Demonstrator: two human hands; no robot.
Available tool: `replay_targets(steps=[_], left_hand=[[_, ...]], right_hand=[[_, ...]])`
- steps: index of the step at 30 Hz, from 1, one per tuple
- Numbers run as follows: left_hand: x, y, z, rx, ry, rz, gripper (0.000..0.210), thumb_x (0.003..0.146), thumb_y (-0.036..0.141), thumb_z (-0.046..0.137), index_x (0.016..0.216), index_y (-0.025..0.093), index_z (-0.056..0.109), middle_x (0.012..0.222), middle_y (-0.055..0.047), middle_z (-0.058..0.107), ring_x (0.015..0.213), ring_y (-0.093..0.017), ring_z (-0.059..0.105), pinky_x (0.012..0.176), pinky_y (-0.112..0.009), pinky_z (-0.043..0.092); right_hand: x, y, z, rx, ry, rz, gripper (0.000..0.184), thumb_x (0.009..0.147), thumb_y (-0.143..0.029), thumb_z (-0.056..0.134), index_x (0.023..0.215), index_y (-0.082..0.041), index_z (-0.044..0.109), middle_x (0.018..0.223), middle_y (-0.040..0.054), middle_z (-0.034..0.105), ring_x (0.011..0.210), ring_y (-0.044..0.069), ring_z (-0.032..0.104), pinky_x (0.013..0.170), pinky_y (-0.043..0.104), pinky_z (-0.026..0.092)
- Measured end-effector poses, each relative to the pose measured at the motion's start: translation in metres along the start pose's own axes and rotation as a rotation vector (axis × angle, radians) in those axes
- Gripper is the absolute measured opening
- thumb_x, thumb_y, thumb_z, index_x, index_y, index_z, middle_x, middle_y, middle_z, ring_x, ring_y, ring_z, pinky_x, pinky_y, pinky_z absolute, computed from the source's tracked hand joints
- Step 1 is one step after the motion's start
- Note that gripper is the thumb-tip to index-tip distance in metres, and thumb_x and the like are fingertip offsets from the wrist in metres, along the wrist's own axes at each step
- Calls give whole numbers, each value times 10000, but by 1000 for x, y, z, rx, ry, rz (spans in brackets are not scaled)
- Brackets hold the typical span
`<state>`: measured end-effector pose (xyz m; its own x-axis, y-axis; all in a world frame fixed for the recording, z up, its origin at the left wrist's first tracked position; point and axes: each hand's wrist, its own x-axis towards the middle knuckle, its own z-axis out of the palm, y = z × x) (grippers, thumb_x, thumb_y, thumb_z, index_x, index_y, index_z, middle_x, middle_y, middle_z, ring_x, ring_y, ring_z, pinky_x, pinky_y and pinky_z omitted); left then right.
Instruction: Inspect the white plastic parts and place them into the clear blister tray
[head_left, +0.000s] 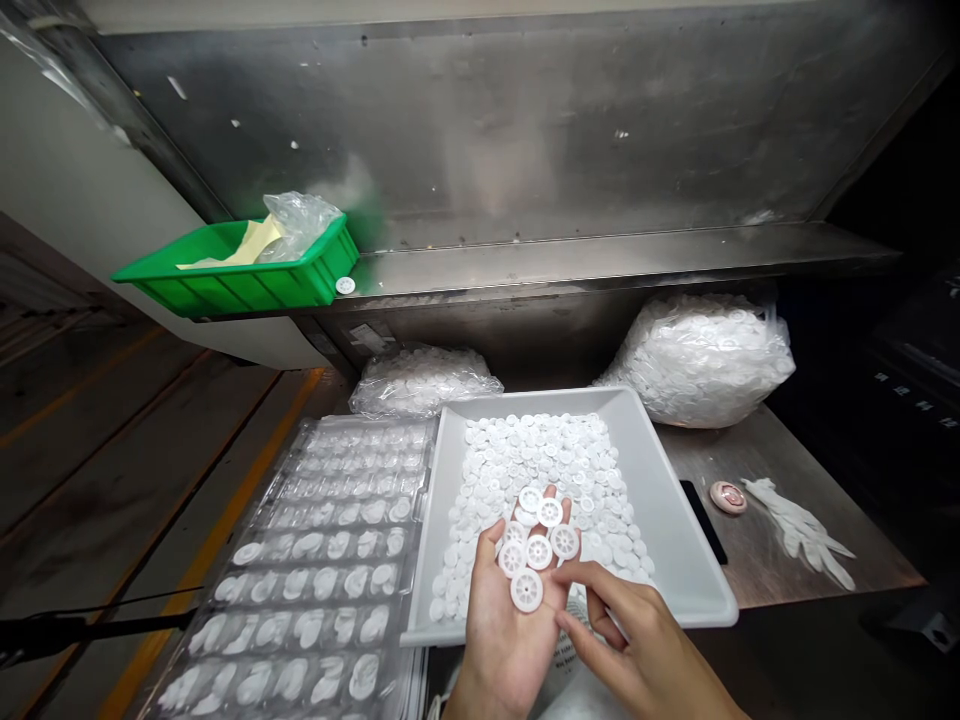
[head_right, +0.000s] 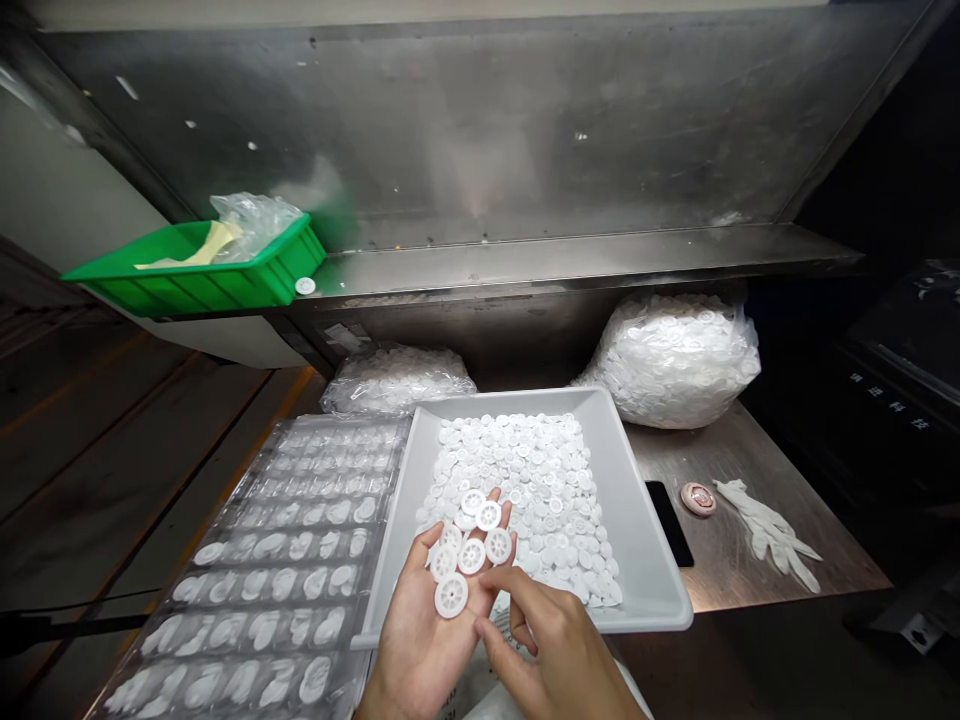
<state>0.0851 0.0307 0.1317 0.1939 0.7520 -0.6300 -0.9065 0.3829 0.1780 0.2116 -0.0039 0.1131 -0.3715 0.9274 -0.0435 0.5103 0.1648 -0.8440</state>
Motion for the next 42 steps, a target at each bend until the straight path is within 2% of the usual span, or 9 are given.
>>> replay_targets(steps=[6, 13, 15, 18, 20, 26, 35, 42], left_hand=[[-2, -1, 2, 24, -12, -18, 426, 824, 256, 427, 1229, 161, 520, 1183, -130, 617, 1050, -259, 595, 880, -401, 485], [-7, -5, 7, 50, -16, -52, 420, 825, 309, 427, 1195, 153, 547, 1091, -119, 655, 949, -247, 631, 855, -385, 488], [-7, -6, 9, 60, -5, -61, 408, 828, 295, 432, 1192, 151, 548, 1066, -111, 662, 919, -237, 637, 850, -374, 487], [-8, -8, 10, 75, 19, -73, 386, 833, 244, 444, 1194, 148, 541, 1019, -91, 675, 864, -206, 644, 842, -343, 483], [-9, -9, 10, 81, 32, -80, 380, 839, 240, 456, 1200, 151, 532, 1023, -81, 674, 853, -192, 642, 833, -325, 482], [-13, -12, 10, 50, 13, -107, 369, 850, 286, 478, 1190, 155, 531, 1019, -76, 665, 854, -184, 631, 792, -299, 479], [-11, -9, 12, 32, -20, -144, 320, 861, 270, 450, 1123, 115, 551, 1001, -103, 658, 844, -196, 625, 764, -304, 468], [-10, -9, 11, 17, -32, -140, 236, 863, 243, 426, 976, 117, 590, 888, -70, 655, 845, -190, 614, 775, -290, 452]], right_hand=[[0, 1, 1, -2, -3, -1, 206, 878, -249, 460, 1067, -211, 531, 585, -85, 290, 487, 100, 375, 526, 207, 340], [-1, 0, 0, -28, 15, -41, 186, 880, -239, 463, 1050, -208, 532, 582, -84, 292, 476, 98, 371, 509, 208, 343], [0, -2, 0, -51, 47, -84, 192, 881, -218, 458, 1059, -211, 530, 598, -72, 360, 485, 98, 397, 494, 211, 345], [2, -4, 0, -64, 85, -162, 233, 880, -189, 466, 1106, -208, 516, 708, -24, 543, 559, 103, 504, 523, 206, 393], [2, -6, -1, -66, 97, -190, 253, 876, -183, 478, 1126, -201, 515, 740, -6, 595, 585, 108, 544, 542, 205, 419], [-1, -8, -5, -58, 147, -196, 252, 874, -190, 503, 1124, -187, 527, 709, -8, 603, 547, 97, 539, 522, 189, 432], [-3, -7, -1, -48, 128, -137, 225, 885, -218, 475, 1086, -175, 565, 612, -36, 491, 473, 94, 431, 487, 193, 399], [-2, -6, 0, -15, 100, -102, 224, 881, -218, 468, 1082, -186, 562, 620, -42, 454, 491, 96, 409, 507, 190, 395]])
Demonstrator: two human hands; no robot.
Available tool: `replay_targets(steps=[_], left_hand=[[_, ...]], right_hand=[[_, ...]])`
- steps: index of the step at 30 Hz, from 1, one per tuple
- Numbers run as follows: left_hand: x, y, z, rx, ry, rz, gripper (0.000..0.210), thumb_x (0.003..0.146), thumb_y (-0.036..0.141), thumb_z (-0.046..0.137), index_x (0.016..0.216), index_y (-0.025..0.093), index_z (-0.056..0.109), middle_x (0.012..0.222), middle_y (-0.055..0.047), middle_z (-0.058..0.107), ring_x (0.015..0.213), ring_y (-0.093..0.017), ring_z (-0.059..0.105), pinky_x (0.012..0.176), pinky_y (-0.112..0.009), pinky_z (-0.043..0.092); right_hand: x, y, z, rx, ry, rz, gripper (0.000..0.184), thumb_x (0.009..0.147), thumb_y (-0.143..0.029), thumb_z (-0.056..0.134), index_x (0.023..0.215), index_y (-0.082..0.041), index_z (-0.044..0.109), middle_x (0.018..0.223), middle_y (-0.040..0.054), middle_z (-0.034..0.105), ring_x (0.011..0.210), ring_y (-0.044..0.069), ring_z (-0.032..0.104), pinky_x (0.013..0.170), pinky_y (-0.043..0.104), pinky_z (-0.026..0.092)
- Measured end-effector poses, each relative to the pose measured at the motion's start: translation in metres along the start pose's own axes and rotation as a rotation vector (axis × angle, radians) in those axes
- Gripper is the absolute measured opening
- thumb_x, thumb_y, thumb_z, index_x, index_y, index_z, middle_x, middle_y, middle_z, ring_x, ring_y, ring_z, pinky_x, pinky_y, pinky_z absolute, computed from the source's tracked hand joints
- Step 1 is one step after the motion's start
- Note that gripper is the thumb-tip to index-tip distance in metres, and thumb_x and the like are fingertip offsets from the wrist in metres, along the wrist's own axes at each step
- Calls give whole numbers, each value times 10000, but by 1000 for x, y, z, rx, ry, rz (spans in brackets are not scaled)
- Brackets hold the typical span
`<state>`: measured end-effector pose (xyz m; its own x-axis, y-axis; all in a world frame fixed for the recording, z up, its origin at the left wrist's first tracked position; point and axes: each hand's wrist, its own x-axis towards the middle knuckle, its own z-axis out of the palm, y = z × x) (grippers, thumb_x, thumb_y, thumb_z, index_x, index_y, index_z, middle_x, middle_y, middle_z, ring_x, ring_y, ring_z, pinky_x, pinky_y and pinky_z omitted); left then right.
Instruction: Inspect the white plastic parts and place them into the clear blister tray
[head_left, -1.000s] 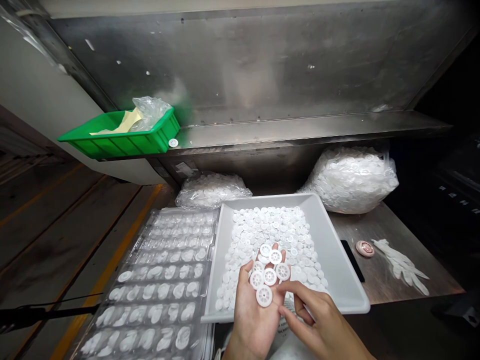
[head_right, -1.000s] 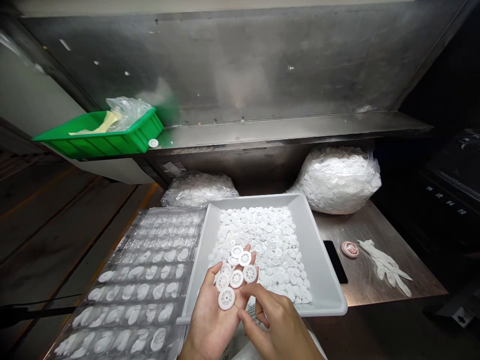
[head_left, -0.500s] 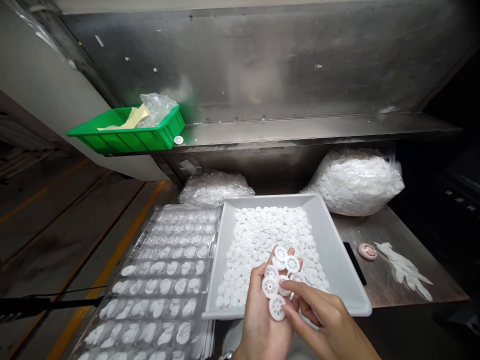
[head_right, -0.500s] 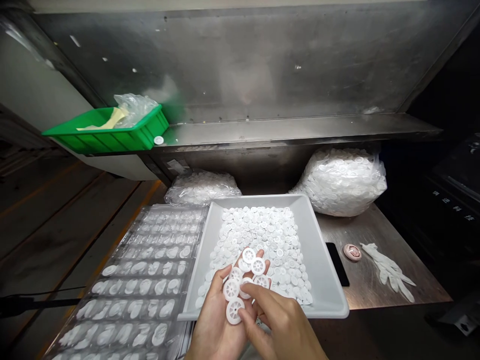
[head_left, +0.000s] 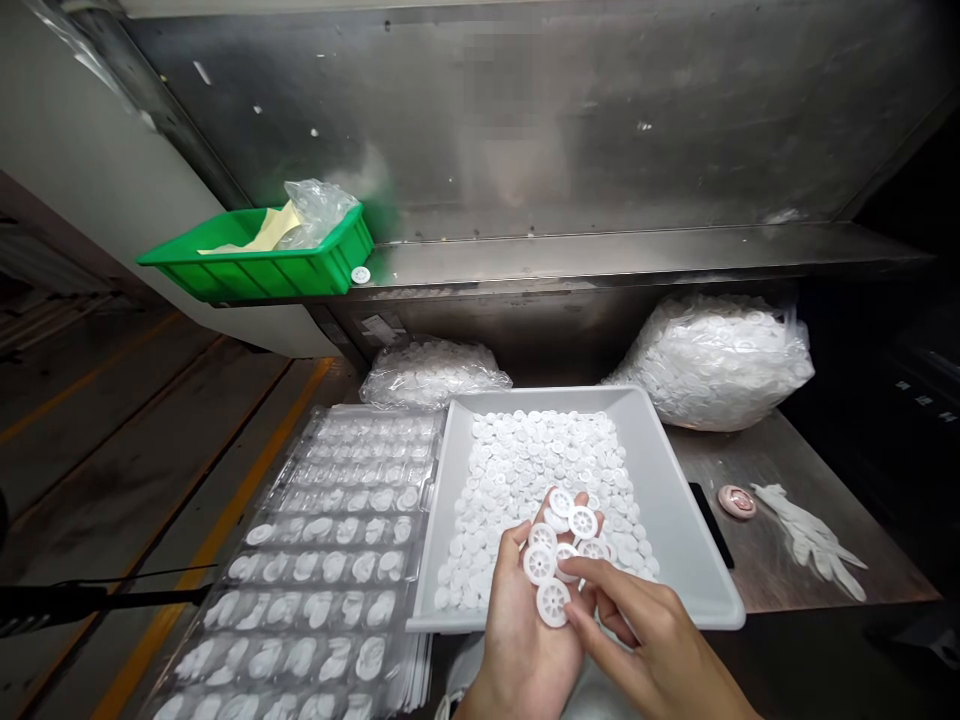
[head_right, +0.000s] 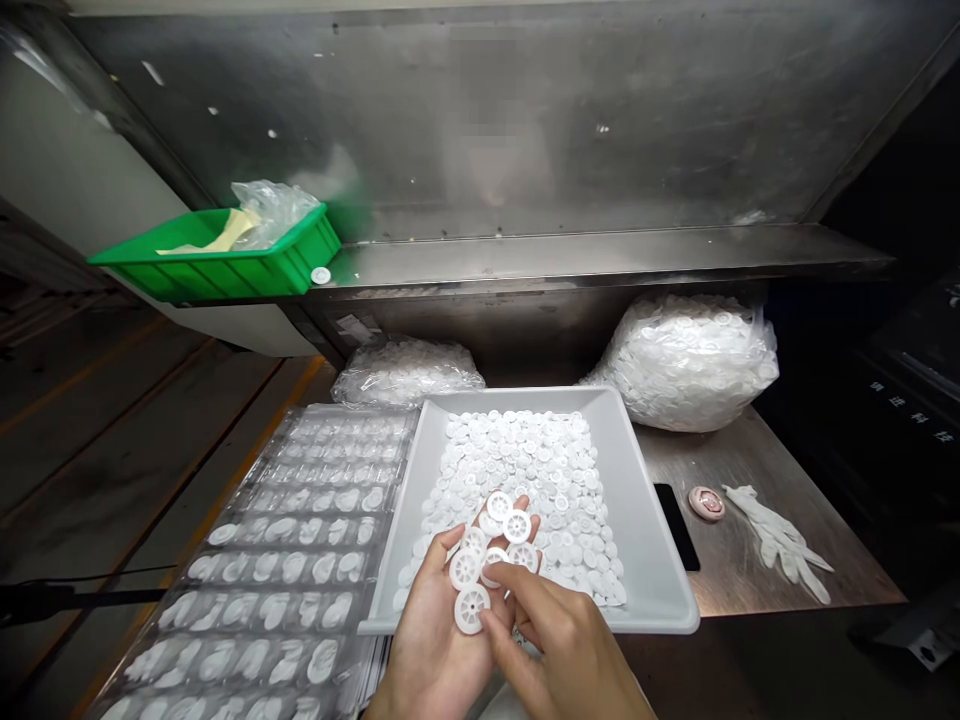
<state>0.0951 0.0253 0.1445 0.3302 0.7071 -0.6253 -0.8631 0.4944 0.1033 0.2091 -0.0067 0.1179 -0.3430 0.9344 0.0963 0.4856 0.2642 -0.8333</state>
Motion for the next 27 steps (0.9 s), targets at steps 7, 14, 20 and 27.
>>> replay_targets(steps=[7, 14, 20, 27], left_hand=[[0, 2, -1, -24, -30, -24, 239, 866, 241, 415, 1014, 151, 579, 945, -67, 653, 845, -188, 615, 781, -302, 444], [-1, 0, 1, -28, -7, -37, 260, 867, 241, 401, 1023, 127, 575, 913, -77, 652, 849, -198, 614, 774, -307, 448], [-2, 0, 1, -18, 18, 48, 284, 867, 231, 424, 1101, 140, 556, 981, -72, 651, 876, -177, 606, 758, -276, 449], [-2, -5, -2, 12, -17, 22, 316, 876, 243, 415, 1123, 114, 566, 938, -77, 658, 797, -168, 606, 734, -277, 452]], right_hand=[[0, 0, 1, 12, 6, -3, 217, 887, -218, 469, 1083, -184, 554, 626, -42, 479, 494, 93, 425, 511, 192, 388], [0, 0, -1, -2, 8, -17, 212, 890, -219, 478, 1086, -180, 550, 627, -39, 497, 497, 90, 444, 494, 189, 379], [-2, -3, -2, -31, 69, -33, 204, 902, -253, 477, 1081, -191, 552, 644, -29, 537, 489, 88, 477, 476, 190, 383], [1, -4, -6, -76, 66, -75, 294, 906, -225, 456, 1190, -179, 519, 741, 22, 637, 584, 119, 591, 537, 204, 463]])
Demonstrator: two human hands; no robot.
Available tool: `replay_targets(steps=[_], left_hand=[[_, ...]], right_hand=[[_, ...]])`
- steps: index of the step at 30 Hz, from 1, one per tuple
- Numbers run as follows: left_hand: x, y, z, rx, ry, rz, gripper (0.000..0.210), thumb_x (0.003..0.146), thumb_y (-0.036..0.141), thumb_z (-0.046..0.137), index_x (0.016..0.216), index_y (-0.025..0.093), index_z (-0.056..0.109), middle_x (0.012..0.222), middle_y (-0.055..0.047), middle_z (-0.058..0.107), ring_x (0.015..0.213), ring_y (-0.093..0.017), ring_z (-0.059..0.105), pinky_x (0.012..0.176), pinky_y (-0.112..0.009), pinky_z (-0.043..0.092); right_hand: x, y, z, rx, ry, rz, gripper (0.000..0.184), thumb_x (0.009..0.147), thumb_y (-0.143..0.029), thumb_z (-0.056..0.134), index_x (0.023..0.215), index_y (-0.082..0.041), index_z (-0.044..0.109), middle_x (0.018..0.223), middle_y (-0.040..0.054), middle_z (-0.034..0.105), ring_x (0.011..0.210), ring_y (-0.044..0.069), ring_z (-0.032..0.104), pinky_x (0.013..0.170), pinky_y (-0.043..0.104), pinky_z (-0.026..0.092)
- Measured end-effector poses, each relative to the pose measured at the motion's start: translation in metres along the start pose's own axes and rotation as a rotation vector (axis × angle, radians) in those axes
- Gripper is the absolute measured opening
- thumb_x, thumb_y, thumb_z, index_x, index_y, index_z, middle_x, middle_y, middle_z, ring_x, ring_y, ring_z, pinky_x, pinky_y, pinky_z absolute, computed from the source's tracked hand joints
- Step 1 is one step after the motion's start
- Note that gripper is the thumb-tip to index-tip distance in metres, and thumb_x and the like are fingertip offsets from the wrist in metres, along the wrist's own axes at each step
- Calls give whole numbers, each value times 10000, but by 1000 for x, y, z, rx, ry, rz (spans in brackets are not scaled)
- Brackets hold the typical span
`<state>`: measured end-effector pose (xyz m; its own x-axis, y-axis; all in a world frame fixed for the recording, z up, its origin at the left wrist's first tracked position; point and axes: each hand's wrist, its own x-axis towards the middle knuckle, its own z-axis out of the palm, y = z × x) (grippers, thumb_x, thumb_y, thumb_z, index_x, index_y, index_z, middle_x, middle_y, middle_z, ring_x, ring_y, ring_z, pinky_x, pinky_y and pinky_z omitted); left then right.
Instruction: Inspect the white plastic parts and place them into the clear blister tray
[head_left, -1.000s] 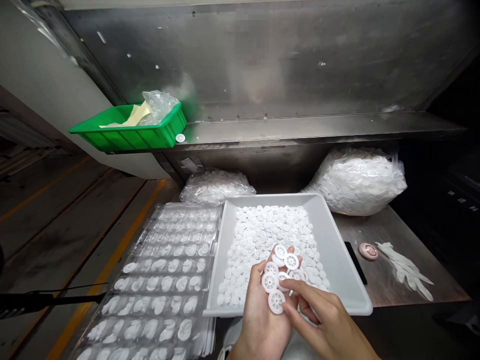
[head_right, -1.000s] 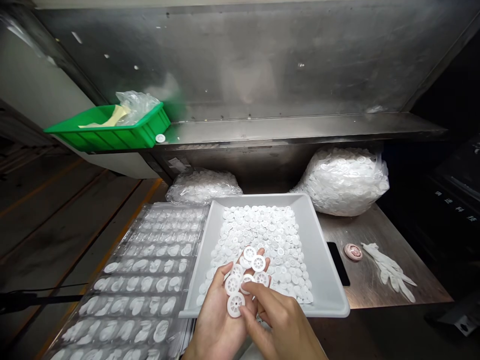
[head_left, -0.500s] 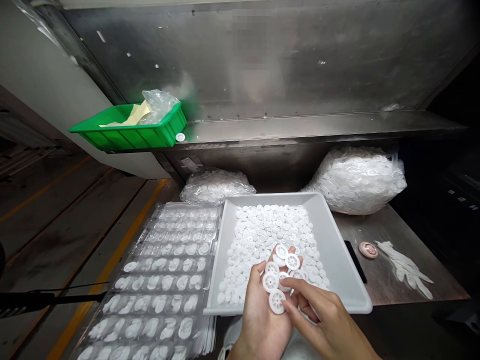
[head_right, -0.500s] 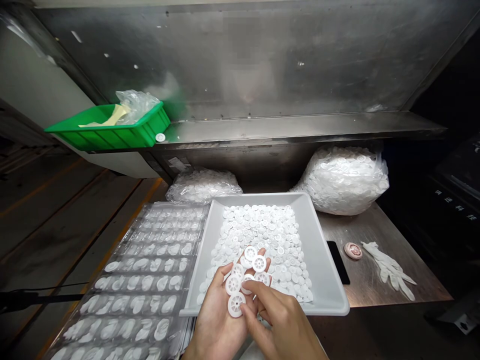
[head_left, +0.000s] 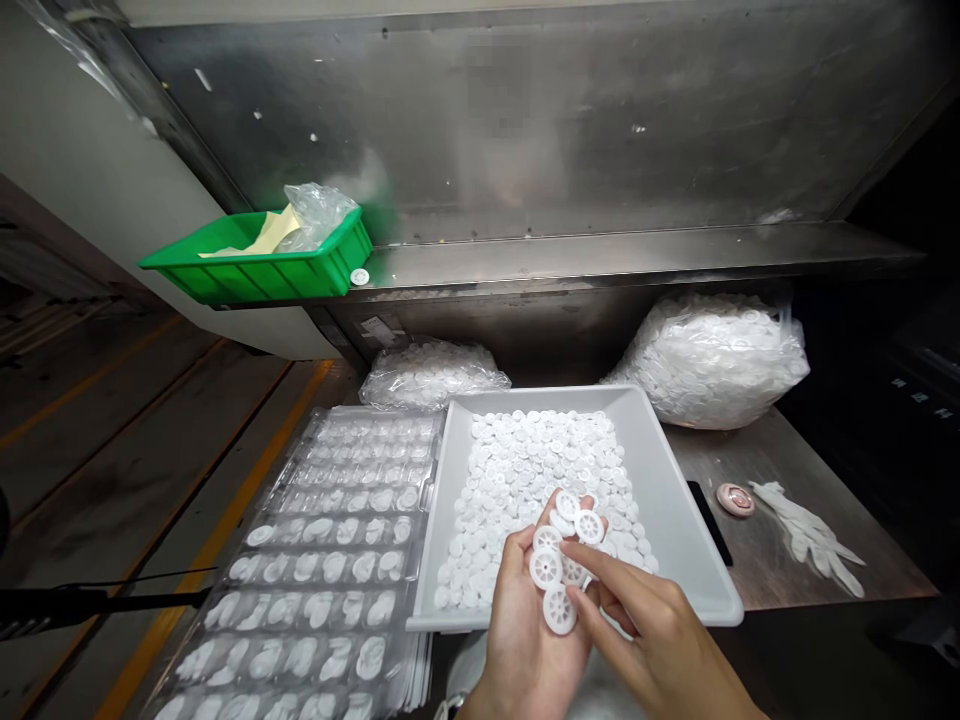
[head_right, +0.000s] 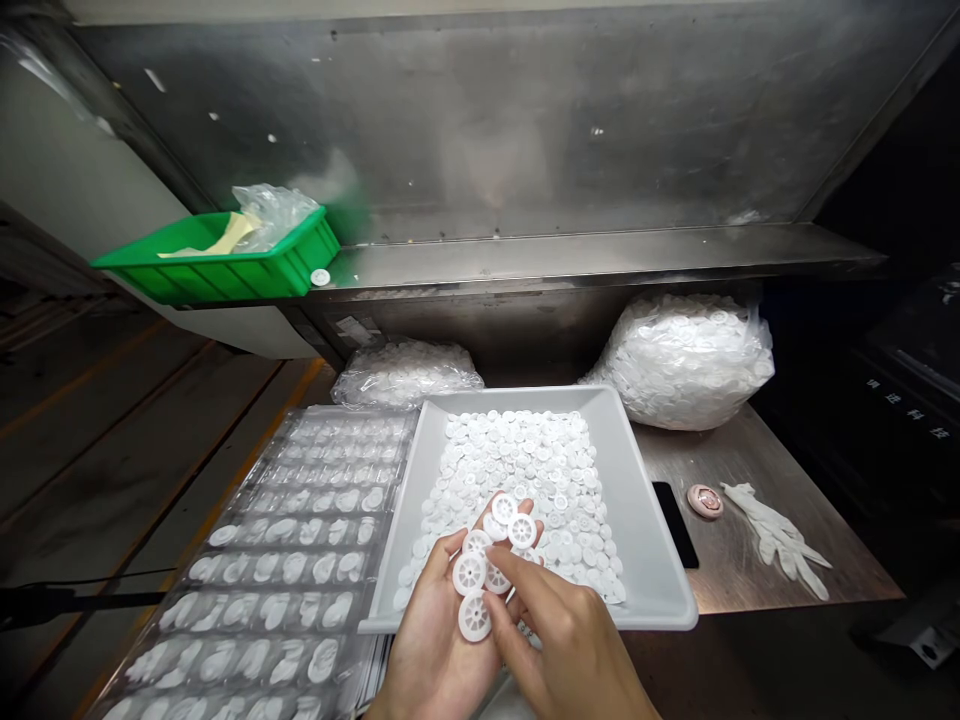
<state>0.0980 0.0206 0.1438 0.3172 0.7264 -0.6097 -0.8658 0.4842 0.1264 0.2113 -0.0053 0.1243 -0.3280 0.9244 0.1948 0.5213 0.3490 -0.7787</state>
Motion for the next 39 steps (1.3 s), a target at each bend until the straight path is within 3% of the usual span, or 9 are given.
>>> replay_targets(steps=[5, 11, 17, 22, 28, 31, 39], left_hand=[[-1, 0, -1, -1, -13, -22, 356, 880, 256, 400, 1203, 157, 513, 1012, -58, 651, 735, -137, 595, 730, -270, 449], [-5, 0, 1, -4, -17, -44, 407, 895, 285, 363, 1282, 184, 436, 1067, -54, 644, 831, -163, 610, 743, -276, 447], [-7, 0, 2, 17, -48, -105, 395, 858, 200, 421, 1240, 119, 480, 887, -37, 664, 847, -174, 612, 769, -273, 443], [-9, 1, 0, 40, -80, -76, 391, 846, 200, 431, 1223, 125, 505, 886, -35, 668, 828, -169, 609, 750, -266, 442], [-13, 4, 2, 16, -75, -78, 416, 841, 198, 372, 1229, 140, 510, 752, -17, 645, 610, -133, 570, 577, -248, 414], [-16, 4, 4, -17, -83, -74, 443, 835, 192, 363, 1262, 177, 480, 855, -31, 667, 601, -128, 573, 567, -249, 414], [-21, 4, 6, -89, -70, -67, 457, 849, 227, 399, 1303, 230, 445, 1157, -82, 631, 855, -197, 633, 779, -336, 469]], right_hand=[[1, -3, -1, -39, -17, 35, 310, 910, -237, 433, 1191, -146, 525, 684, 28, 628, 539, 130, 578, 509, 224, 460], [2, -9, -4, -31, -79, 83, 326, 899, -241, 437, 1209, -172, 512, 658, 0, 618, 516, 127, 563, 488, 220, 437], [5, -18, -8, -88, -176, 115, 365, 904, -257, 420, 1254, -184, 493, 596, -23, 585, 509, 137, 566, 487, 225, 426], [7, -22, -9, -192, -272, 118, 447, 905, -283, 418, 1343, -198, 399, 647, -9, 644, 546, 172, 622, 492, 254, 452], [7, -28, -13, -255, -276, 57, 467, 910, -299, 425, 1362, -199, 361, 672, -15, 673, 556, 170, 644, 476, 252, 467], [8, -32, -17, -275, -272, 44, 460, 911, -315, 423, 1352, -191, 378, 635, -20, 663, 519, 165, 635, 437, 240, 455], [4, -35, -19, -242, -230, 0, 419, 911, -285, 441, 1327, -244, 424, 712, -21, 696, 579, 154, 660, 443, 216, 455]])
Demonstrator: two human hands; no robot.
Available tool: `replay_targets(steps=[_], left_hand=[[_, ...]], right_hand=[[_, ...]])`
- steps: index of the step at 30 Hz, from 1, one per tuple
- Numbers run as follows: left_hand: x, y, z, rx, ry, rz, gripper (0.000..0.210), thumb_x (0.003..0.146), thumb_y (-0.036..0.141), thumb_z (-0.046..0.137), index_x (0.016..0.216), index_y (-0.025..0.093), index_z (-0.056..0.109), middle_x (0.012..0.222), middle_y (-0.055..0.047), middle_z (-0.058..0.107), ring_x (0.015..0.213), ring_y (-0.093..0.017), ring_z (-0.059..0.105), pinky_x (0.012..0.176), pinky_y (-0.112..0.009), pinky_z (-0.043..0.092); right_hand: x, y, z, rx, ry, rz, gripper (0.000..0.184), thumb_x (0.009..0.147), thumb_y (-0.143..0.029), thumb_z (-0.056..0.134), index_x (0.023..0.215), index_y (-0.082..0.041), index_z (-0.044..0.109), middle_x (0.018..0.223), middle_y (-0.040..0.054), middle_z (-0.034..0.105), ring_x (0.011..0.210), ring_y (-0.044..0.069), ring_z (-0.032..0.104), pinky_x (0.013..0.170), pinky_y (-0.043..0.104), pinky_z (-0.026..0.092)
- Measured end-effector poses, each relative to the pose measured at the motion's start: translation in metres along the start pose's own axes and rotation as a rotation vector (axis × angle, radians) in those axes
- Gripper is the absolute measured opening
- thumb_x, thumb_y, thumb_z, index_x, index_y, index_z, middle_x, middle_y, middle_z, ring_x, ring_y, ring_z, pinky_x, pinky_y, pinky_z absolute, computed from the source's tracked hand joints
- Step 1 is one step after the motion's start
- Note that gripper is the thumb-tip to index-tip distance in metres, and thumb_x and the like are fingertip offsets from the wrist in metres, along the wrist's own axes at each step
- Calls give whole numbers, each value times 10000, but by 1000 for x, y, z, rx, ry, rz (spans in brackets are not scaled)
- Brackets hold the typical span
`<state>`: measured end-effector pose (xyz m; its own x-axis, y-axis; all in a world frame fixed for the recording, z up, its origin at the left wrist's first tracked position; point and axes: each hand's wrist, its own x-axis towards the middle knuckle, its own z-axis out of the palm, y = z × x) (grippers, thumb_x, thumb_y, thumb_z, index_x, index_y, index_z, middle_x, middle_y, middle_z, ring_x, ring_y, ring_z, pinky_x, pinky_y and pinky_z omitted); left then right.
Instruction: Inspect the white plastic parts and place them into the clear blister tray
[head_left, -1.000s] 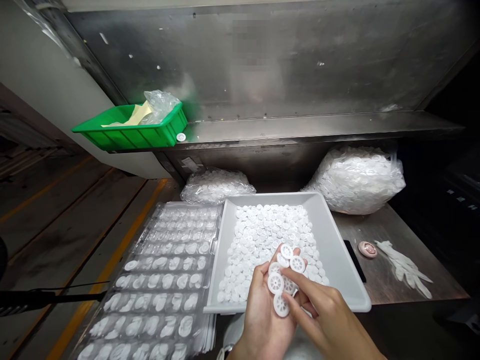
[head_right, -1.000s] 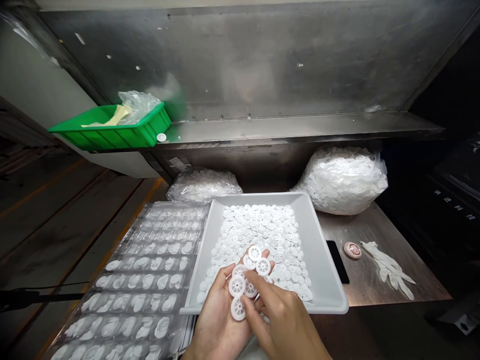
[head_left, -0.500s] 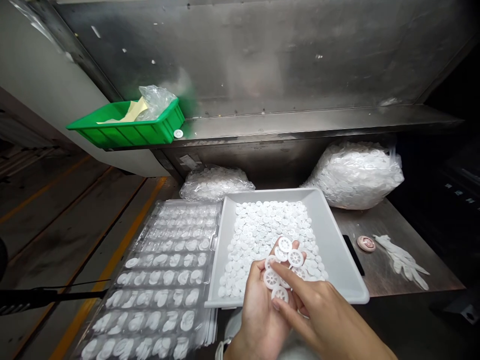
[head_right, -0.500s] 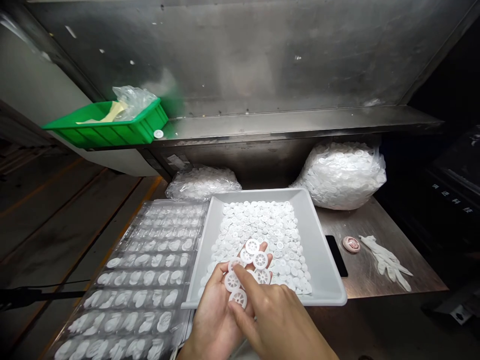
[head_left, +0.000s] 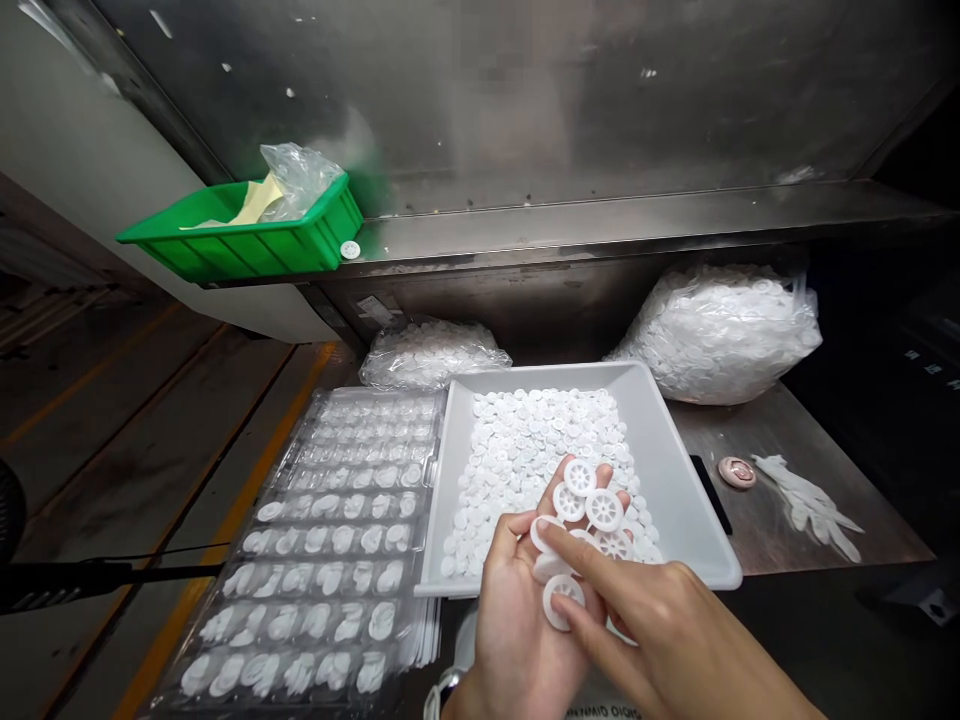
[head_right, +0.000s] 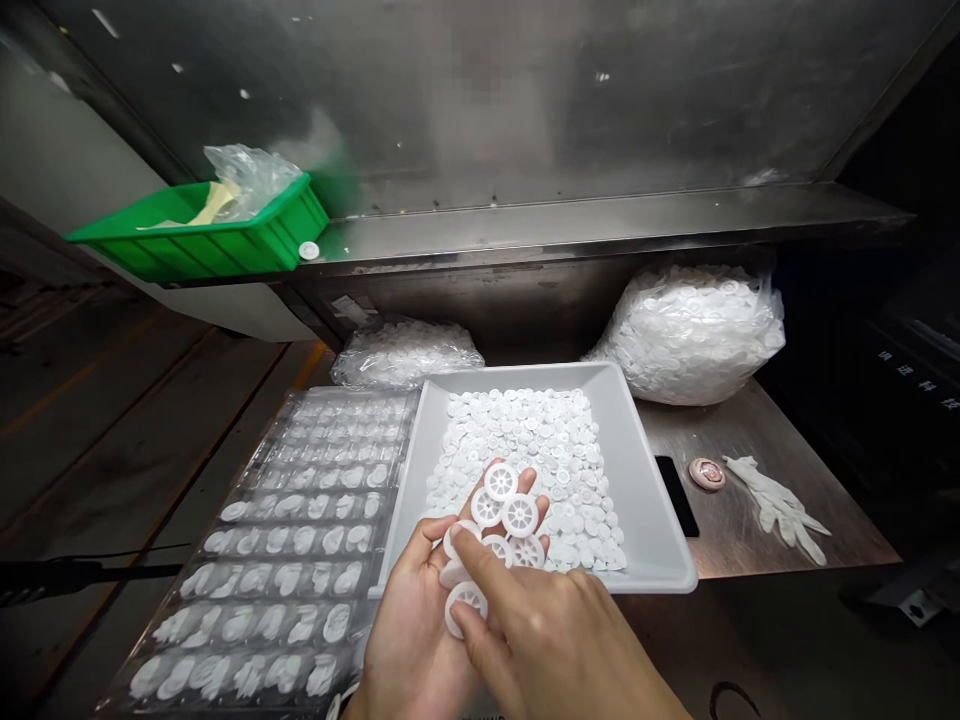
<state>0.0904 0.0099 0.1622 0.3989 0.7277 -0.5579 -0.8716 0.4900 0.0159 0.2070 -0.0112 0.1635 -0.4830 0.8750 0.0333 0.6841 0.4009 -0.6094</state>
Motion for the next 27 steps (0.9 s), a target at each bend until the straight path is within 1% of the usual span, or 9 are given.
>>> replay_targets(steps=[2, 7, 9, 12, 15, 19, 23, 27], left_hand=[[1, -1, 0, -19, -7, -18, 465, 848, 218, 400, 1312, 225, 436, 1172, -93, 624, 879, -202, 632, 800, -347, 469], [1, -2, -1, -23, -43, -8, 466, 861, 241, 362, 1322, 230, 430, 1131, -93, 645, 930, -207, 628, 864, -370, 452], [0, -2, -2, -3, -78, -7, 458, 865, 260, 353, 1314, 238, 444, 1125, -86, 650, 950, -210, 626, 892, -375, 437], [0, -3, -3, 12, -136, -16, 454, 874, 281, 333, 1305, 218, 462, 1125, -95, 654, 1016, -223, 607, 935, -370, 403], [2, -3, -4, 2, -174, -21, 451, 882, 291, 307, 1281, 196, 495, 1117, -108, 660, 1068, -231, 583, 966, -372, 370], [4, -2, -4, -11, -168, -23, 441, 880, 295, 317, 1236, 173, 546, 1139, -129, 652, 1061, -240, 588, 976, -372, 352], [4, -1, -5, 22, -163, -45, 430, 875, 317, 330, 1217, 201, 564, 1154, -106, 650, 1064, -239, 587, 976, -376, 349], [3, 0, -6, 59, -139, -55, 411, 872, 335, 348, 1176, 220, 599, 1186, -89, 639, 1041, -229, 606, 969, -340, 356]], right_hand=[[-1, 0, 1, -5, 18, -11, 418, 907, -267, 452, 1324, -244, 435, 729, -8, 702, 576, 155, 660, 450, 214, 462], [-5, 3, 2, 10, 143, -112, 351, 917, -208, 431, 1253, -214, 530, 699, 24, 681, 562, 142, 640, 513, 208, 492], [-7, 6, 3, 12, 177, -161, 341, 918, -180, 428, 1237, -196, 548, 664, 24, 653, 537, 135, 619, 485, 207, 476], [-10, 11, 6, 7, 211, -198, 346, 910, -144, 444, 1237, -180, 551, 612, 12, 605, 489, 125, 580, 430, 215, 437], [-11, 14, 8, -25, 215, -220, 357, 906, -133, 448, 1248, -179, 540, 590, 3, 580, 469, 125, 565, 411, 227, 416], [-9, 16, 9, -57, 203, -269, 376, 895, -120, 465, 1261, -180, 526, 568, -11, 551, 442, 121, 548, 388, 230, 389], [-7, 18, 9, -75, 210, -292, 369, 893, -125, 464, 1251, -184, 533, 555, -22, 542, 435, 115, 550, 388, 224, 396], [-7, 18, 9, -78, 205, -287, 338, 898, -133, 460, 1216, -174, 567, 552, -20, 546, 436, 108, 553, 399, 218, 415]])
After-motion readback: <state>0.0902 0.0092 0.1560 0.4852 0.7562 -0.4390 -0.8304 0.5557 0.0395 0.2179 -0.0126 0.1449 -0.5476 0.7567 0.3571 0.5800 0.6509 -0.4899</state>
